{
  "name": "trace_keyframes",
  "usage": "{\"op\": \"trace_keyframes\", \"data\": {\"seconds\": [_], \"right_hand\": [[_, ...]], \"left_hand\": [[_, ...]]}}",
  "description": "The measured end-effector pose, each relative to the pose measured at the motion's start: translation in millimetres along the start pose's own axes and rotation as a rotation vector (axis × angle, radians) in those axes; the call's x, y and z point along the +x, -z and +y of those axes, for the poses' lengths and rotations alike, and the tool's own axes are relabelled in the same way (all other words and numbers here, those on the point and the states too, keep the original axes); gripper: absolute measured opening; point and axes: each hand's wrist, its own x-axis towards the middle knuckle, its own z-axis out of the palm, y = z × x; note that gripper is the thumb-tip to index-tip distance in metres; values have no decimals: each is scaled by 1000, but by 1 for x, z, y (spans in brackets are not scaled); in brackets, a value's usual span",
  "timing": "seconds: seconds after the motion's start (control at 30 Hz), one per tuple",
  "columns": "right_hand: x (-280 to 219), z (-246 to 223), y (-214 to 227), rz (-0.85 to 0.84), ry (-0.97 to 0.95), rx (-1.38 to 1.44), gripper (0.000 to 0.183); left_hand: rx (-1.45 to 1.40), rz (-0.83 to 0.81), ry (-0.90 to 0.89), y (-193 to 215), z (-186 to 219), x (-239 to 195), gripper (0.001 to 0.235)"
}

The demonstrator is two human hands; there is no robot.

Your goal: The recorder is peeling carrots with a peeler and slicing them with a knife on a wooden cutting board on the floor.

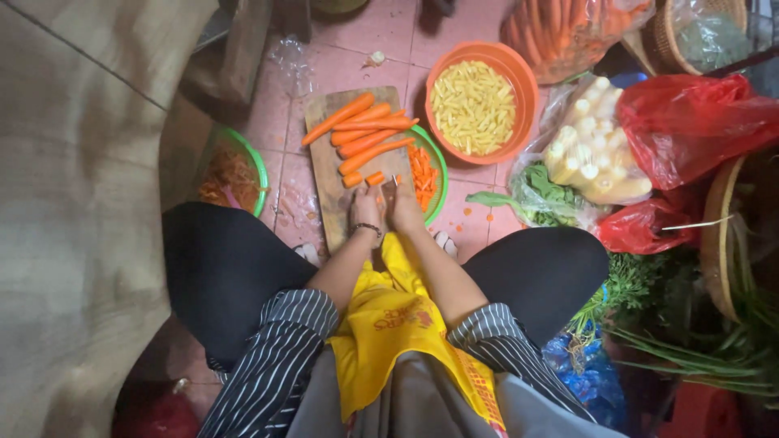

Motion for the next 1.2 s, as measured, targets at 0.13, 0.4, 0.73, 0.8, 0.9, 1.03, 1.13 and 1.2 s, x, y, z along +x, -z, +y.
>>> {"op": "trace_keyframes", "data": {"seconds": [0.13, 0.4, 0.73, 0.8, 0.9, 1.03, 1.13, 1.2], "right_hand": [[-13, -8, 15, -41, -46, -37, 29], [-10, -12, 24, -47, -18, -133, 25], [3, -40, 33, -160, 43, -189, 34], [3, -36, 24, -135, 62, -265, 32], [-1, -19, 9, -8, 166, -245, 32], [5, -17, 11, -5, 176, -184, 30], [5, -27, 23, -88, 65, -164, 29], [-1, -46, 38, -130, 4, -188, 31]], "left_hand": [[681, 266, -1007, -10, -128, 99, 17], [649, 166, -741, -26, -113, 98, 10], [699, 132, -593, -24, -126, 111, 7], [591, 98, -586, -24, -128, 118, 5], [657, 189, -859, -23, -133, 125, 5], [-261, 7, -169, -28, -98, 99, 25], [-417, -45, -76, -31, -82, 92, 28], [-394, -10, -97, -30, -83, 91, 21]]}}
